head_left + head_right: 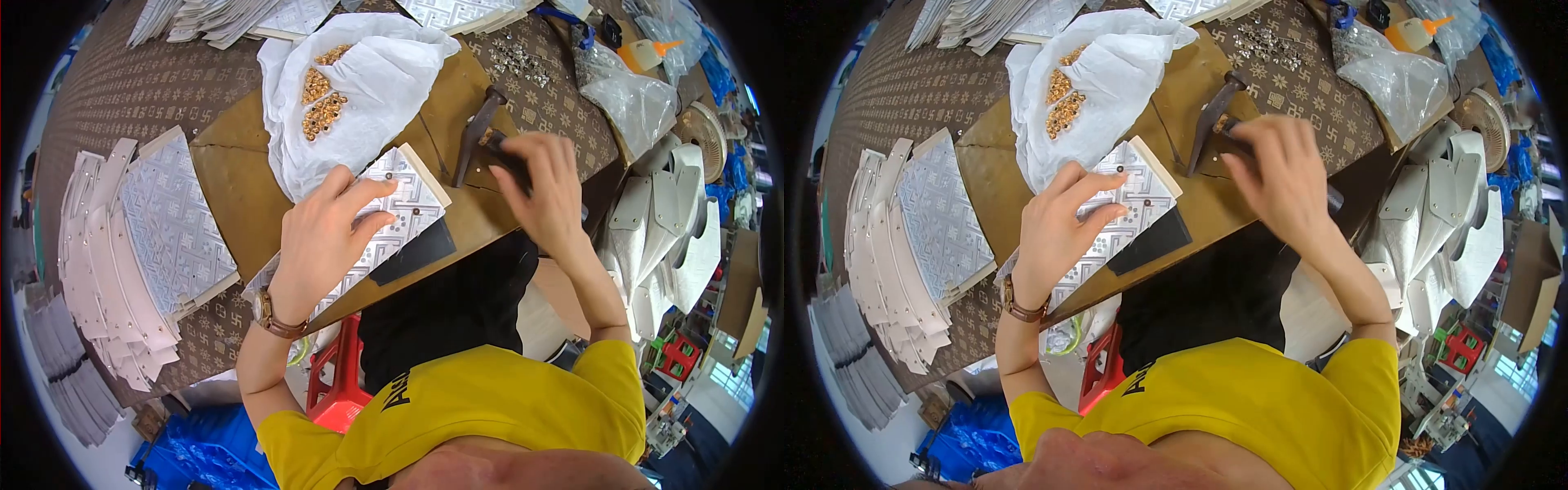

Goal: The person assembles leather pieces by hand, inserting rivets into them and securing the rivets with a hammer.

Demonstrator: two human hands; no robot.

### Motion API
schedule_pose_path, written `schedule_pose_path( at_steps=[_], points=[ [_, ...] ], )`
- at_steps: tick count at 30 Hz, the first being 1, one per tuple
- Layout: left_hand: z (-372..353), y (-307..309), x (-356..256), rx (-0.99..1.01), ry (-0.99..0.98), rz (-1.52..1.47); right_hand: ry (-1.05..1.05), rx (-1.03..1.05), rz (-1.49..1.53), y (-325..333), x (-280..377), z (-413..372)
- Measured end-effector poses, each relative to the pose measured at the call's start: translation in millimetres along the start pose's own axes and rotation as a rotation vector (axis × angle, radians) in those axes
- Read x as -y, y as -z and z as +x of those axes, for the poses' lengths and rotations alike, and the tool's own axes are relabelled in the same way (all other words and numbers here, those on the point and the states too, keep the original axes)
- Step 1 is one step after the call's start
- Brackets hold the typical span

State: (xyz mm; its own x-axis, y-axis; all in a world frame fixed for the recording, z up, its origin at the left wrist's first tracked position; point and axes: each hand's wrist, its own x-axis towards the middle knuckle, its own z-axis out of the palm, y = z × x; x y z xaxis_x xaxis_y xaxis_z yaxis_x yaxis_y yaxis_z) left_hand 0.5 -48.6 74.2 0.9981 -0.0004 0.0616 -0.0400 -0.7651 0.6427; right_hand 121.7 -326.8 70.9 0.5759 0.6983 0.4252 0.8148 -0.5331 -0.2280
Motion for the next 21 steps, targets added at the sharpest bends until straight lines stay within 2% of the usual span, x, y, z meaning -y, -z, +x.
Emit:
schedule_pose_path(
  at_steps=[1,6,9,10,12,13,14,15,16,17,18,19,21],
  points=[
    [0.4,0.7,0.4,0.015,0.004,0.009,-0.209,-0.033,-0.153,-0.1,-3.2,-0.7],
    [0.8,-0.9,5.4,0.019,-0.022,0.010,-0.166,0.067,-0.139,-2.2,-21.0,-11.1],
    [0.9,1.1,4.4,0.031,0.000,0.010,-0.272,0.239,0.143,31.2,1.4,-5.9],
    [1.1,0.8,4.0,0.047,0.009,0.008,-0.275,0.241,0.144,47.5,8.3,-1.3],
    [2.2,1.8,4.1,0.049,-0.003,0.013,-0.239,0.164,0.595,75.6,22.0,3.4],
    [2.2,2.0,4.2,0.043,-0.012,0.017,-0.246,0.168,0.596,79.5,-2.2,-62.2],
    [1.3,1.3,4.3,0.036,-0.019,0.020,-0.314,0.219,0.941,108.6,-31.9,-151.5],
    [0.9,0.4,4.5,0.037,-0.016,0.017,-0.378,0.266,1.286,78.1,-85.6,-160.8],
    [0.9,-0.2,4.4,0.038,-0.009,0.021,-0.377,0.268,1.287,98.2,-40.2,-177.6],
    [1.0,-0.2,4.2,0.039,-0.004,0.027,-0.633,0.717,0.852,91.1,-66.0,-142.9],
    [1.1,0.3,3.9,0.035,-0.001,0.034,-0.844,1.115,0.349,13.6,21.6,-37.3],
    [0.3,0.4,3.1,0.024,-0.002,0.036,-0.836,1.110,0.343,23.8,25.7,-26.0],
    [-3.1,1.6,2.5,0.042,-0.004,0.035,-0.188,0.462,0.382,38.8,35.7,-16.8]
  ],
)
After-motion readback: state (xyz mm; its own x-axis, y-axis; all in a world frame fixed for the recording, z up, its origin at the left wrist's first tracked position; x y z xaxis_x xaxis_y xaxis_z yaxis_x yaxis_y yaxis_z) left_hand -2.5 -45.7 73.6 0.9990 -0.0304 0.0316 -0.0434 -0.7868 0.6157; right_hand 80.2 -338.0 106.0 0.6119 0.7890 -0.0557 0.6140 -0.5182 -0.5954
